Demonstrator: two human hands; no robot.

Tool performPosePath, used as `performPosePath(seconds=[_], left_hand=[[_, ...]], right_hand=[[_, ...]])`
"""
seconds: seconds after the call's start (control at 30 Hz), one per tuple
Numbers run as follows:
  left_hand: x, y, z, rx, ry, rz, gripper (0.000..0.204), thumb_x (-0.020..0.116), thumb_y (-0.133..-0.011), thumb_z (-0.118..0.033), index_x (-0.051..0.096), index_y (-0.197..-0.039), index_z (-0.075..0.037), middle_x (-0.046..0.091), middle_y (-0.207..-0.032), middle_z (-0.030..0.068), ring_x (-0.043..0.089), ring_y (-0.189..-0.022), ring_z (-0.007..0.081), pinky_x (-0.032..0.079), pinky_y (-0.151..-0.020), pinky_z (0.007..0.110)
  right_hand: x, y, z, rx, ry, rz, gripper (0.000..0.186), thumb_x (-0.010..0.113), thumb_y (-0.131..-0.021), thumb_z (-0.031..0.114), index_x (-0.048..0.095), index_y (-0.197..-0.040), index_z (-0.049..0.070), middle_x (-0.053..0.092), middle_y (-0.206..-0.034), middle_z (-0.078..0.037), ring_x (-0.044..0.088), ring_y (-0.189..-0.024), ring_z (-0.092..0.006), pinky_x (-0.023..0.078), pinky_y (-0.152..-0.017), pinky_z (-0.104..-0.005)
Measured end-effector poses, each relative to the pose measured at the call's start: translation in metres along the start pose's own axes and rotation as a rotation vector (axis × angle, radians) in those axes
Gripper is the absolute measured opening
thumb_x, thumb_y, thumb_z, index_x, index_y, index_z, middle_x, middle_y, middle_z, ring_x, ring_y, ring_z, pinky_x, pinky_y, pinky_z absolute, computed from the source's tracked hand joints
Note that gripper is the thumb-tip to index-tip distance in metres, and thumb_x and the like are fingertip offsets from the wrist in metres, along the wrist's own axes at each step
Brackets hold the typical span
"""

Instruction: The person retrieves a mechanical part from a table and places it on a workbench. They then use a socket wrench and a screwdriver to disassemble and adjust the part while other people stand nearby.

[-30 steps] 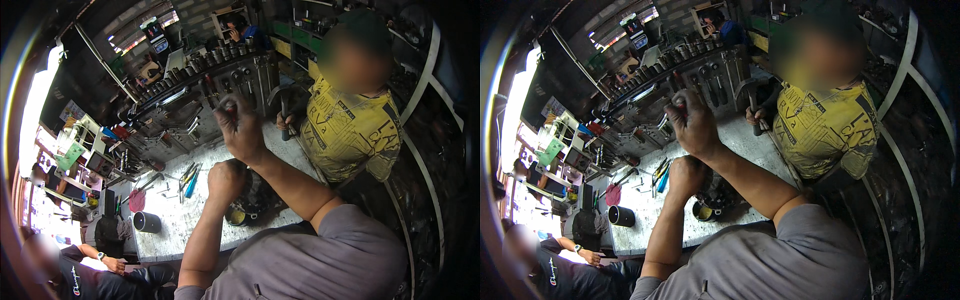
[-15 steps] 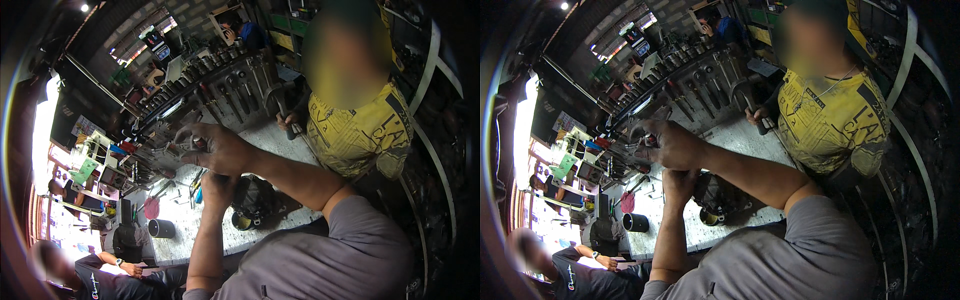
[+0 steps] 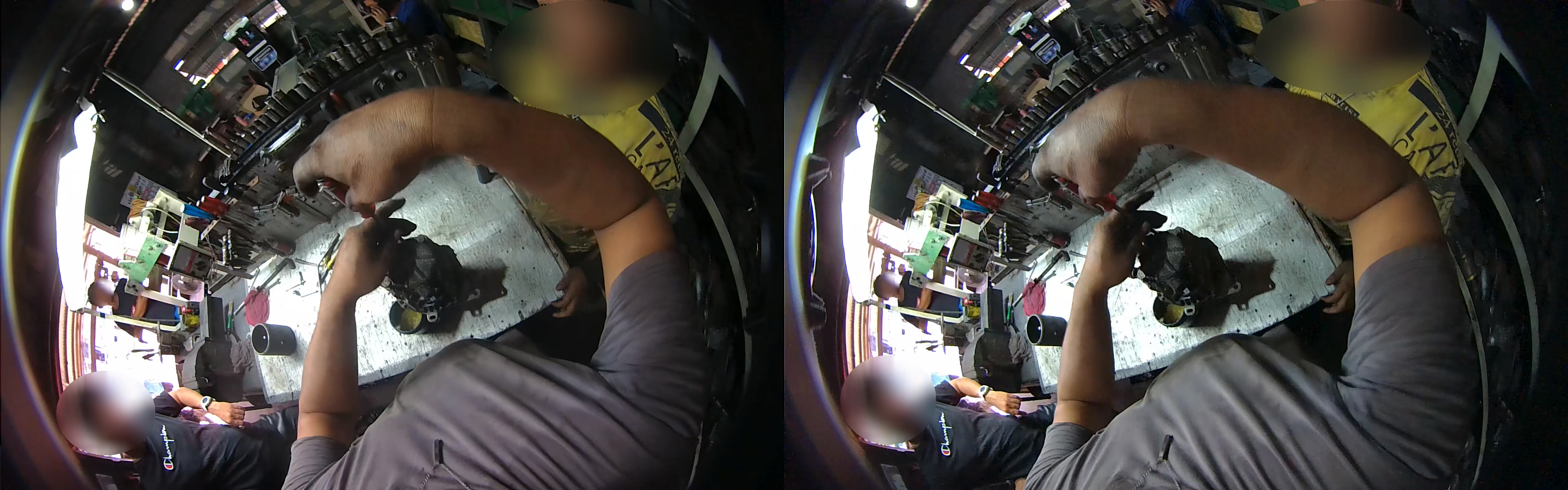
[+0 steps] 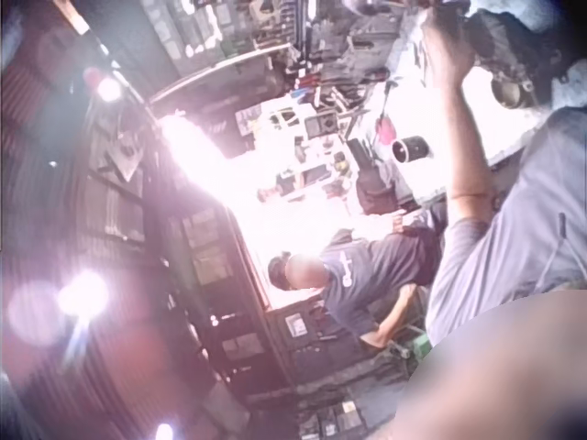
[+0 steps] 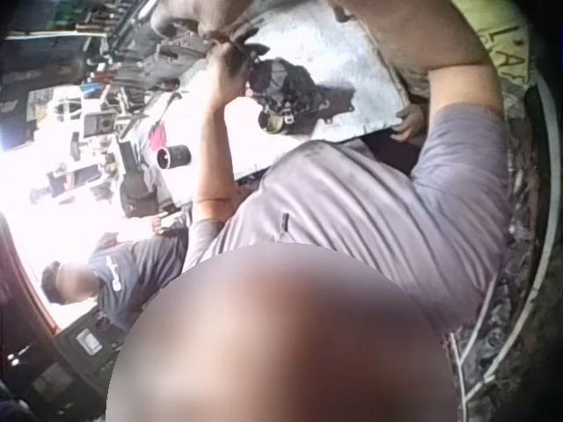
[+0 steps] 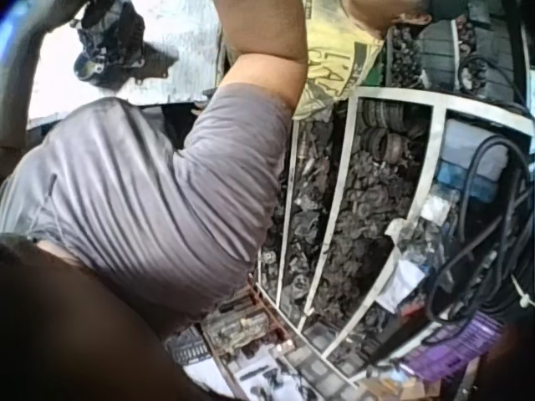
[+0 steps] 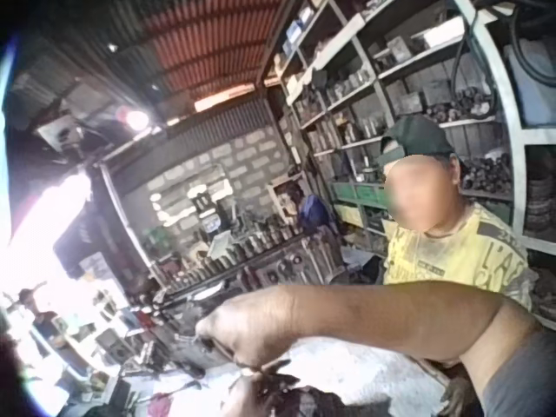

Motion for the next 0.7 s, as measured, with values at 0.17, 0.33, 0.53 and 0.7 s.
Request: performPosePath(seconds=[0.17,0.33,0.53,0.7], left_hand=[[0.002,-0.006,0.003,-0.147,-0.162,0.036,0.018,0.074,-0.096,-0.013,0.077,-0.105,0.001,0.078,-0.093,0.0164,0.072,-0.078,0.0174,0.057,-0.071,0.036],[-0.004,0.002,-0.014,0.183,0.042,-0.173,0.026,0.082,-0.091,-0.019,0.073,-0.103,0.002,0.076,-0.088,0.0157,0.071,-0.075,0.0193,0.055,-0.071,0.035],[0.003,0.008,0.011,-0.152,-0.107,-0.171,0.027,0.087,-0.086,-0.022,0.073,-0.093,0.0,0.075,-0.081,0.013,0.071,-0.069,0.0266,0.056,-0.069,0.04],[0.002,0.01,0.002,-0.05,0.311,0.01,0.046,0.071,-0.094,-0.017,0.062,-0.137,-0.003,0.075,-0.11,0.0224,0.072,-0.103,0.0412,0.057,-0.093,0.046]], right_hand=[[0.007,-0.001,-0.014,0.173,0.185,-0.104,0.043,0.078,-0.087,0.03,0.069,-0.116,0.0,0.077,-0.093,-0.021,0.076,-0.096,-0.0352,0.058,-0.085,-0.0452],[0.006,-0.003,-0.01,-0.012,0.053,-0.384,0.044,0.082,-0.086,0.031,0.07,-0.116,0.002,0.075,-0.084,-0.017,0.076,-0.084,-0.0348,0.058,-0.081,-0.0479],[0.016,0.003,-0.018,0.153,0.168,-0.322,0.04,0.08,-0.09,0.035,0.065,-0.112,0.005,0.074,-0.081,-0.013,0.075,-0.078,-0.033,0.057,-0.076,-0.047],[0.006,-0.001,0.0,0.052,0.12,-0.33,0.046,0.079,-0.091,0.037,0.065,-0.123,0.006,0.073,-0.079,-0.012,0.076,-0.08,-0.0317,0.058,-0.079,-0.0469]])
Point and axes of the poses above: each hand's wrist, its own y-axis away from the middle knuckle, its own x-axis out of the palm, z = x × y, the point moved 6 cm from there along -y, towards the middle knuckle
